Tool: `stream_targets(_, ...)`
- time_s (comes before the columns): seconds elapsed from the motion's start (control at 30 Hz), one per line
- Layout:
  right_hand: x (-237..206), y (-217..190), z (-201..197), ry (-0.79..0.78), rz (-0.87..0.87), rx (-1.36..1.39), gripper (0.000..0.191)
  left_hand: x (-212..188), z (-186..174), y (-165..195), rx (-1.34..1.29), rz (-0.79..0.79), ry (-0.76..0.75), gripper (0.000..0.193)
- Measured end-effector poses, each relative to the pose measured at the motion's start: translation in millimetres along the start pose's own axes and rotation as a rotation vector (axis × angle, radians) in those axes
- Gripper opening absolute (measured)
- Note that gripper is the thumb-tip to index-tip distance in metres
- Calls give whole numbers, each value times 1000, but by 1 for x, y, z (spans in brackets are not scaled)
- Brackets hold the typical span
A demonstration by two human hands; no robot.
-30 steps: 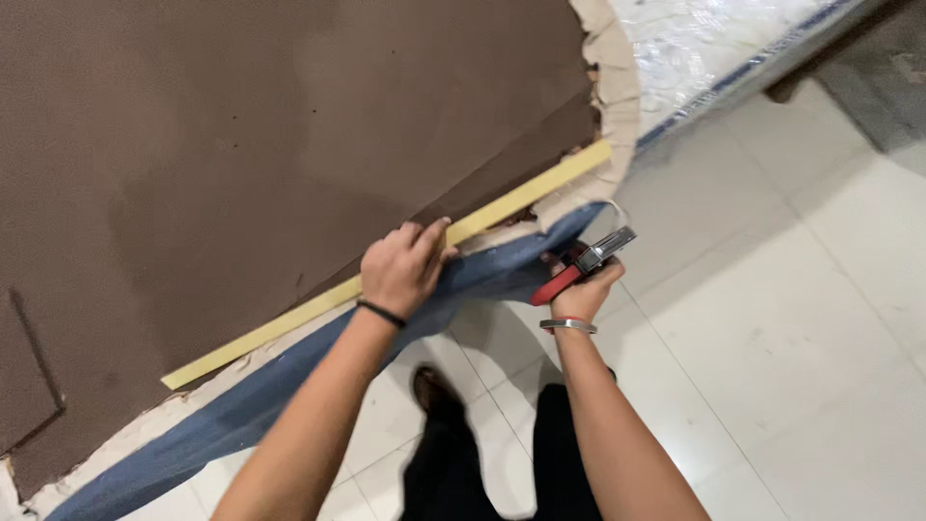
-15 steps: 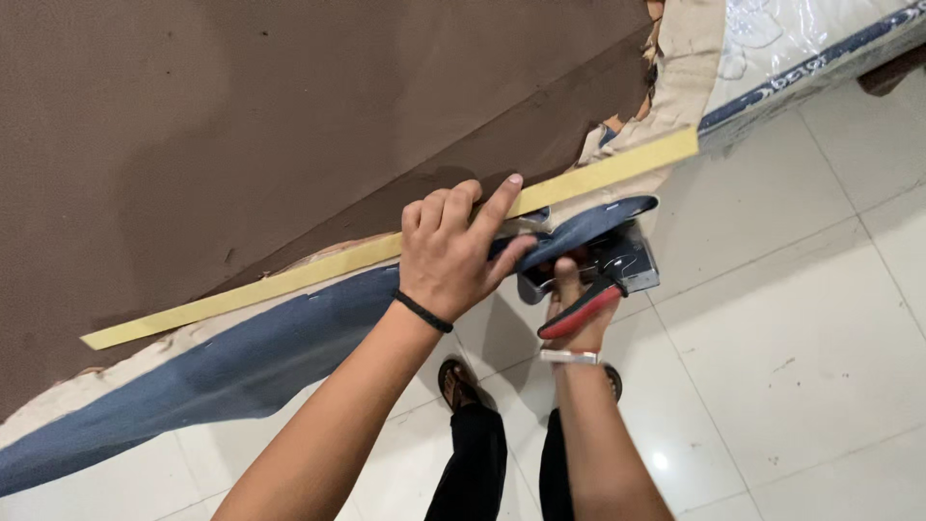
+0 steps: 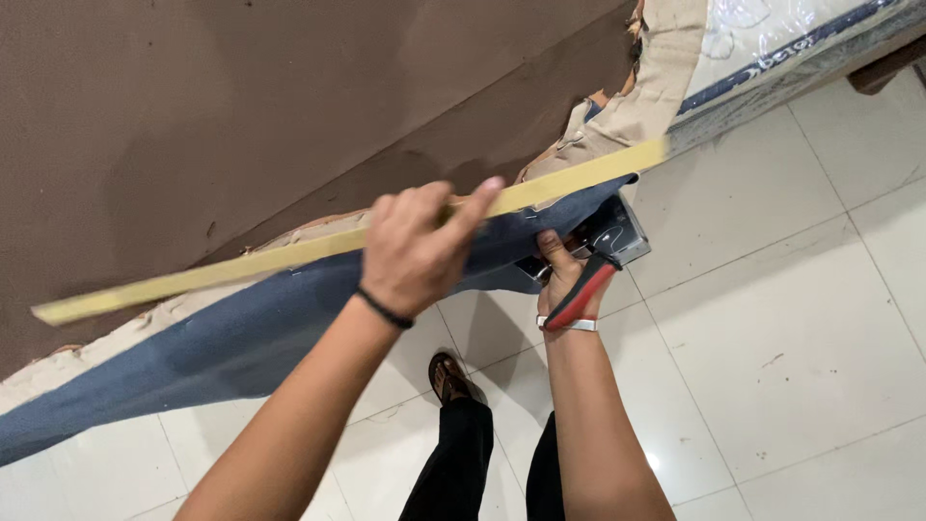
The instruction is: The person staples blue fabric onto the underside edge of a furniture frame using a hand staple gun, pressing the fabric flat with one hand while stapling with the other. They reposition and stretch the fabric along the curved edge, then place a wooden tack strip over the fabric edge and staple through it to secure the covering.
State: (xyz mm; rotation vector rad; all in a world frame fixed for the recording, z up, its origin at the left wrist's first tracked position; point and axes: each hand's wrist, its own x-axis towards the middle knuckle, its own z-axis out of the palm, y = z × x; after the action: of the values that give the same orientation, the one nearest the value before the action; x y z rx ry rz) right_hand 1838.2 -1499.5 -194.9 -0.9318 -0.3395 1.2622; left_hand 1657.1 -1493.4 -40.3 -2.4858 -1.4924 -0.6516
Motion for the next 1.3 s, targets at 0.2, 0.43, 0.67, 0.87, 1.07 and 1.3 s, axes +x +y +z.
stream_targets(0.2,11,6,-11,-28,6,-43,58,-33,-9,3,76,-114,-13,49)
stream_targets(0.43,10,-15,1,-48,83,-105,50,-9,32,58,140,-198,136,68)
stream_targets(0.67,17,-23,4,-2,214,-10,41,39,62,68,-62,36,119,40)
stream_targets(0.87,20,-15,-3,-106,91,-156,43,29,56,66,5,-14,218,32)
stream_targets(1.07,23,-25,5,-70,125,-167,40,37,61,68,47,-113,268,32)
stream_targets(1.3,23,-34,17,-104,141,-230,39,35,61,62,36,-119,228,43)
